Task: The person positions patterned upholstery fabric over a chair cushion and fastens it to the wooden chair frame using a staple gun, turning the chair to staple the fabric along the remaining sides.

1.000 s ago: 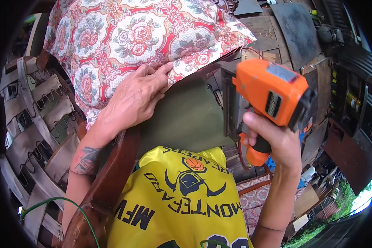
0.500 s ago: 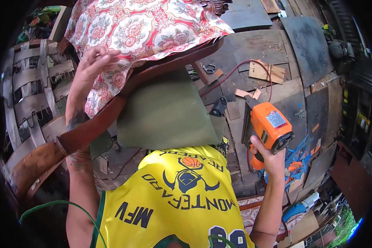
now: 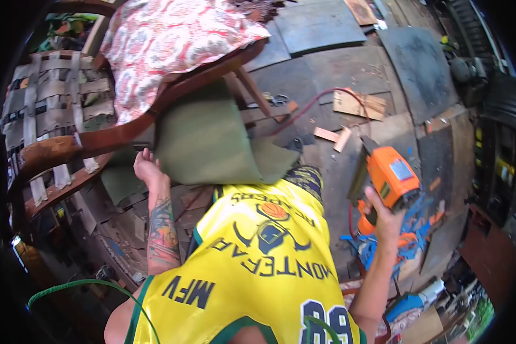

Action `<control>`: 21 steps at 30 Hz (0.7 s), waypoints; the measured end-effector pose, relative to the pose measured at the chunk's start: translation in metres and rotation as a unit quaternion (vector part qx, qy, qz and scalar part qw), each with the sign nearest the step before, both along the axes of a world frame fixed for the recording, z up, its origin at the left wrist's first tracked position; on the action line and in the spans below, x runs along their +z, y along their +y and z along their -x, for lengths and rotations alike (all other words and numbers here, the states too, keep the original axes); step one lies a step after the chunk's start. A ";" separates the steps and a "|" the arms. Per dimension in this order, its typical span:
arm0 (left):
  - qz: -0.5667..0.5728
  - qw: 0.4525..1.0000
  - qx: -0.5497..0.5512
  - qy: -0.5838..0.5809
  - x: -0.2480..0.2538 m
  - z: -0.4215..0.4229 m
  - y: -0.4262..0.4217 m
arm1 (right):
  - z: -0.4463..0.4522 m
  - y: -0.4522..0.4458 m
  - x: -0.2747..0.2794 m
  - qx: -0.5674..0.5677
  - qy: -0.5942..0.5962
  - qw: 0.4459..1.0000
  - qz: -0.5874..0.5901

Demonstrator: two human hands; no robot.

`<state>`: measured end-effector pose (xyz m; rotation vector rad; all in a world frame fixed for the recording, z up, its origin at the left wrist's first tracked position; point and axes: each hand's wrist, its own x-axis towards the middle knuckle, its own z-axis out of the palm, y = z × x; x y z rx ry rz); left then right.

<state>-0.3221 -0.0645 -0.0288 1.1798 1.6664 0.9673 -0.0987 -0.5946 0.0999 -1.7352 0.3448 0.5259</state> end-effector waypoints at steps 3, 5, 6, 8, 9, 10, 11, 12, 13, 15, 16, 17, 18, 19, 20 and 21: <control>-0.034 0.968 -0.140 0.204 -0.035 -0.022 -0.065 | -0.011 -0.005 0.010 -0.018 0.018 0.999 -0.041; -0.097 0.901 -0.167 0.387 -0.046 -0.032 -0.080 | -0.022 -0.017 0.016 -0.017 0.056 0.991 -0.123; -0.104 0.904 -0.157 0.384 -0.050 -0.035 -0.082 | -0.028 -0.021 0.021 -0.002 0.055 0.988 -0.143; -0.131 0.888 -0.146 0.417 -0.057 -0.037 -0.081 | -0.041 -0.028 0.032 0.018 0.054 0.977 -0.206; -0.150 0.877 -0.138 0.435 -0.062 -0.037 -0.082 | -0.046 -0.033 0.036 0.025 0.062 0.967 -0.247; -0.160 0.872 -0.141 0.440 -0.063 -0.036 -0.081 | -0.051 -0.038 0.040 0.024 0.054 0.968 -0.244; -0.171 0.868 -0.142 0.444 -0.065 -0.036 -0.080 | -0.057 -0.045 0.039 0.040 0.072 0.946 -0.314; -0.184 0.863 -0.150 0.446 -0.066 -0.034 -0.080 | -0.060 -0.052 0.038 0.055 0.089 0.918 -0.381; -0.182 0.863 -0.156 0.444 -0.066 -0.034 -0.080 | -0.061 -0.060 0.035 0.054 0.078 0.920 -0.379; -0.175 0.861 -0.160 0.450 -0.067 -0.034 -0.079 | -0.060 -0.073 0.024 0.068 0.099 0.851 -0.511; -0.178 0.863 -0.159 0.446 -0.069 -0.033 -0.079 | -0.057 -0.078 0.020 0.071 0.093 0.834 -0.539; -0.173 0.861 -0.162 0.449 -0.071 -0.031 -0.076 | -0.053 -0.078 0.019 0.069 0.086 0.837 -0.536; -0.170 0.860 -0.162 0.452 -0.071 -0.032 -0.076 | -0.051 -0.080 0.015 0.075 0.080 0.814 -0.570; -0.168 0.858 -0.162 0.457 -0.072 -0.032 -0.076 | -0.049 -0.081 0.014 0.081 0.075 0.789 -0.604; -0.170 0.860 -0.164 0.453 -0.073 -0.031 -0.074 | -0.046 -0.083 0.014 0.083 0.065 0.788 -0.607; -0.171 0.858 -0.167 0.455 -0.074 -0.031 -0.074 | -0.045 -0.084 0.015 0.083 0.062 0.788 -0.607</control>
